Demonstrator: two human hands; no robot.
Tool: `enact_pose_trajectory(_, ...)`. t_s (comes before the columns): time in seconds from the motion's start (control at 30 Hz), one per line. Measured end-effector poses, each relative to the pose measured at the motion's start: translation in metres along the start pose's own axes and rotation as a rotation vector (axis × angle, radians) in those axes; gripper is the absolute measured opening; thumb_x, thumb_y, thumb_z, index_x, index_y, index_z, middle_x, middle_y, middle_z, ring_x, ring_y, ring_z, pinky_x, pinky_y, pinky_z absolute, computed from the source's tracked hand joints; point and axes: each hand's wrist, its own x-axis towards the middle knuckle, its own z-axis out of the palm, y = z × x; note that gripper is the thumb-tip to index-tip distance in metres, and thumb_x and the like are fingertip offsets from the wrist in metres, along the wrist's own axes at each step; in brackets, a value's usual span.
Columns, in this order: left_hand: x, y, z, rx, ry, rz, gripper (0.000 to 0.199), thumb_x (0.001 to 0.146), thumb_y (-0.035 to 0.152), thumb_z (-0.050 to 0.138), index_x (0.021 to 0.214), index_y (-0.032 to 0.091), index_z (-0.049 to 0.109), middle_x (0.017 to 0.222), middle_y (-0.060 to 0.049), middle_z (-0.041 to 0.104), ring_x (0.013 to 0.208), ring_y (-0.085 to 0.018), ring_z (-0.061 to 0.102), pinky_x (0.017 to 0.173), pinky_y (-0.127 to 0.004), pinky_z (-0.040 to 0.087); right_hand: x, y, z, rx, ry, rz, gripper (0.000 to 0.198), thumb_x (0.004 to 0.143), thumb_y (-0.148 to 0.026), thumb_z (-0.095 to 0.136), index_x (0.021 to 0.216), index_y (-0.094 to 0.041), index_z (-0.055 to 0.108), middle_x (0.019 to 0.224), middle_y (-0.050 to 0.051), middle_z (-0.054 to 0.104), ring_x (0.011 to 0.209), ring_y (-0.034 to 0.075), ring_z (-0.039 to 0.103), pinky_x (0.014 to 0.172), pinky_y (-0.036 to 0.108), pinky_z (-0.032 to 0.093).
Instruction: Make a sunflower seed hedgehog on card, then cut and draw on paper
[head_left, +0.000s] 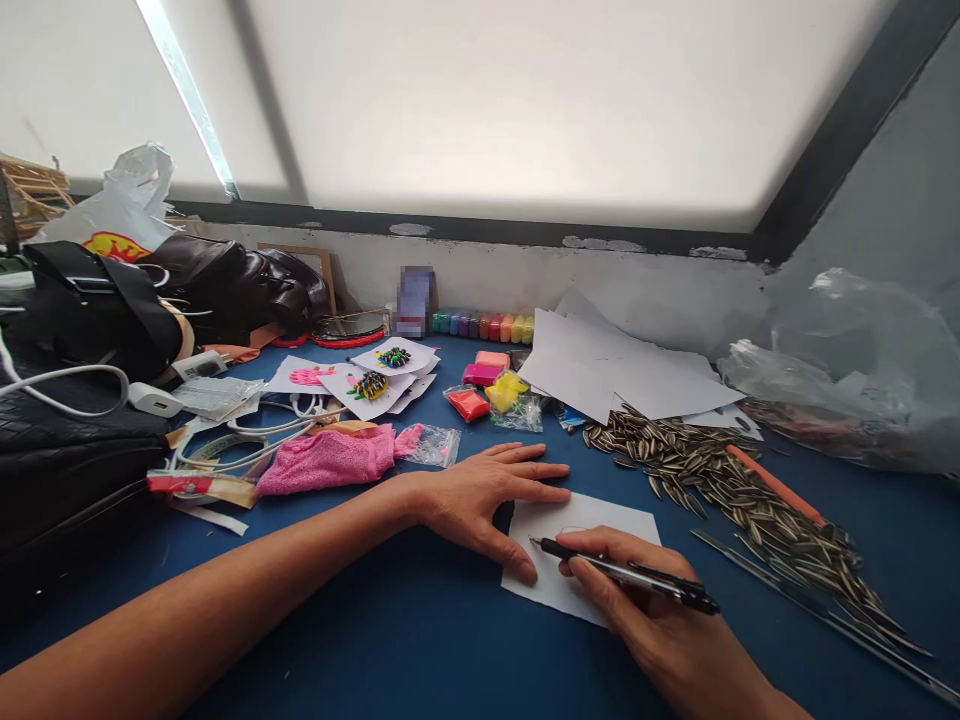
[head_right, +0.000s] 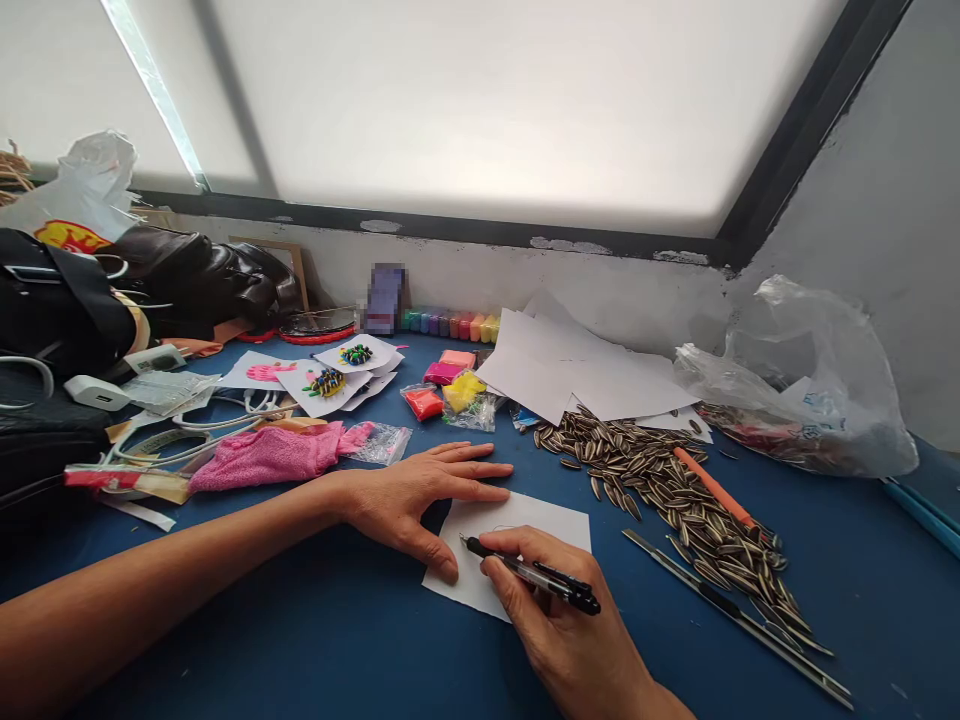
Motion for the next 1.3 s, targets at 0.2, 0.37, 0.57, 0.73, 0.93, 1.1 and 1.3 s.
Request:
enact_pose_trajectory(0.2,0.0,-0.002,0.001,-0.002,-0.003,0.005,0.085,0.073,0.065,0.066,0.145,0.031,0.037,0.156,0.002,0.022,0.147,-0.029,0.007,0.119,-0.047,0.007,-0.002,0.002,-0.001,-0.013,0.017,-0.01,0.018,0.085,-0.032,0.059,0.089,-0.023,0.075,0.086,0.002,0.076,0.075,0.016,0.071,0.063,0.017,0.057)
enact_pose_trajectory(0.37,0.0,-0.001,0.001,0.002,-0.001,-0.002,0.084,0.073,0.066,0.065,0.145,0.033,0.037,0.156,0.002,0.023,0.146,-0.029,0.008,0.119,-0.046,0.007,-0.006,0.006,-0.004,-0.002,-0.032,0.037,0.021,0.087,-0.035,0.057,0.093,-0.022,0.073,0.089,0.003,0.075,0.076,0.015,0.07,0.064,0.018,0.056)
enact_pose_trajectory(0.57,0.001,-0.001,0.001,0.004,0.001,0.002,0.085,0.072,0.067,0.065,0.144,0.031,0.038,0.156,0.001,0.023,0.146,-0.029,0.008,0.119,-0.046,0.006,-0.006,0.006,-0.005,0.02,-0.042,0.089,0.022,0.087,-0.037,0.055,0.089,-0.022,0.071,0.085,0.003,0.073,0.071,0.015,0.067,0.059,0.019,0.054)
enact_pose_trajectory(0.73,0.001,0.0,0.0,-0.002,-0.003,0.003,0.085,0.073,0.066,0.065,0.144,0.03,0.038,0.156,0.0,0.024,0.147,-0.028,0.008,0.119,-0.047,0.005,-0.005,0.003,-0.008,-0.046,-0.058,0.094,0.023,0.088,-0.037,0.051,0.086,-0.023,0.07,0.077,0.001,0.069,0.068,0.016,0.063,0.056,0.021,0.05)
enact_pose_trajectory(0.93,0.0,0.0,0.0,-0.013,-0.001,-0.004,0.085,0.072,0.066,0.065,0.145,0.031,0.037,0.156,0.001,0.024,0.147,-0.028,0.007,0.119,-0.047,0.006,-0.006,0.004,-0.01,-0.09,-0.051,0.099,0.026,0.088,-0.039,0.049,0.081,-0.024,0.069,0.068,0.0,0.063,0.061,0.015,0.058,0.051,0.022,0.045)
enact_pose_trajectory(1.1,0.0,0.001,-0.001,-0.013,-0.012,-0.013,0.086,0.072,0.068,0.065,0.145,0.032,0.037,0.156,0.001,0.023,0.147,-0.028,0.006,0.119,-0.046,0.005,-0.006,0.005,-0.011,-0.077,-0.046,0.106,0.026,0.088,-0.038,0.048,0.077,-0.023,0.067,0.066,-0.001,0.059,0.058,0.014,0.054,0.05,0.021,0.043)
enact_pose_trajectory(1.3,0.0,0.001,-0.001,-0.016,-0.004,-0.015,0.086,0.071,0.068,0.066,0.144,0.033,0.038,0.156,0.002,0.024,0.146,-0.029,0.008,0.119,-0.047,0.007,-0.008,0.007,-0.017,-0.144,-0.046,0.087,0.027,0.089,-0.036,0.046,0.074,-0.022,0.064,0.067,-0.001,0.058,0.059,0.014,0.053,0.052,0.022,0.044)
